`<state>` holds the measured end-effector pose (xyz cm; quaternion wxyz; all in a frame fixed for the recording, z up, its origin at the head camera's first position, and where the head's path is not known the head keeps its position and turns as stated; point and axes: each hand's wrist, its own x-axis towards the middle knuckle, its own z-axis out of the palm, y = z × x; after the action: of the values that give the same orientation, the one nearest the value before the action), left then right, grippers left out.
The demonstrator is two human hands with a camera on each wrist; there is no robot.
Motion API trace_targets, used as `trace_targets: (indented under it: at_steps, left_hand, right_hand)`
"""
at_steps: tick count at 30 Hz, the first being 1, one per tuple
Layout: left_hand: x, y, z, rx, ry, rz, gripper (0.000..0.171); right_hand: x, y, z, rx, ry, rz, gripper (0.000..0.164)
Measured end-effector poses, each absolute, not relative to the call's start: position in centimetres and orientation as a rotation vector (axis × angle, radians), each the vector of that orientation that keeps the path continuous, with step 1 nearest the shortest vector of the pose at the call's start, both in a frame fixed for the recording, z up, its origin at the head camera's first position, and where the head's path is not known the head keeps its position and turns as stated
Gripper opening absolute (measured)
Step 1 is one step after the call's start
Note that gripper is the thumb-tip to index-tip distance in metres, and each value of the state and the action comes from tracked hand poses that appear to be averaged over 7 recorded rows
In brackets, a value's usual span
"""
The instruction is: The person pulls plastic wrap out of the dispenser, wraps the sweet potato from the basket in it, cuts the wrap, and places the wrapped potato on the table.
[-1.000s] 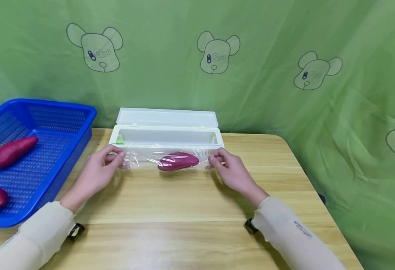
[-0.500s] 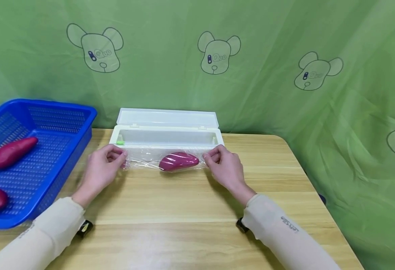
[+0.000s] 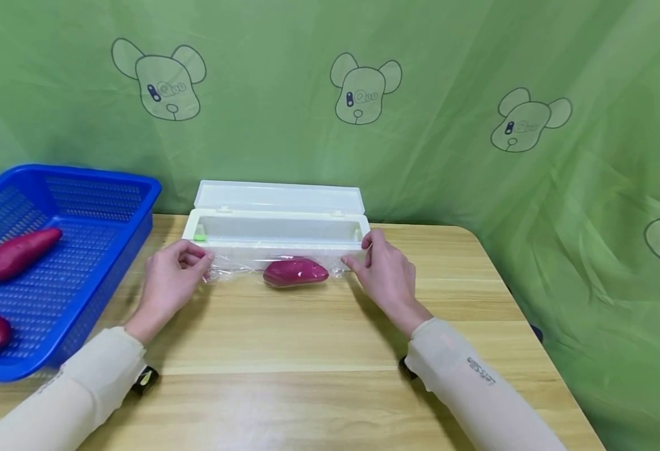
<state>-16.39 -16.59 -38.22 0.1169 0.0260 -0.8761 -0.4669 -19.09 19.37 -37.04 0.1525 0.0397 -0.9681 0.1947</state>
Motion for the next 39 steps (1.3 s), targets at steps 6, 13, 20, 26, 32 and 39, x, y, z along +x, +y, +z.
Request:
trace_targets:
  at_steps: [6,13,20,26,32,39]
  left_hand:
    - [-16.1,-16.4,-38.2,0.128,-2.551,-1.228,0.027]
    - [-16.9,-17.5,-37.5,0.080,-2.587,-0.965,0.060]
    - [-18.3,-19.2,-38.1,-0.160,-2.590,-1.239,0.052]
    - [-18.8,-19.9,-38.4,-0.006,-2.598,-1.478,0.059]
    - [-19.0,-20.2,-38.5,0.059,-2.579,-1.499,0.063]
    - [-18.8,-19.5,-38.2,0.085,-2.595,-1.446,0.065]
  right_hand:
    - [-19.2,19.5,-36.9,0.153,-2.781,0.493,0.045]
    - [-19.3,19.8,-36.9,0.204,-2.760,0.446,0.044]
    - [-19.4,20.0,-37.0,0.262,-2.753,0.424,0.041]
    - [-19.9,20.7,-36.6,0.365,-2.819,0.424,0.042]
    - [-19.9,20.6,-34.3,0.340,-2.922,0.520,0.052]
    - [-20.1,15.7,-32.2,0.586,-2.827,0.637,0.033]
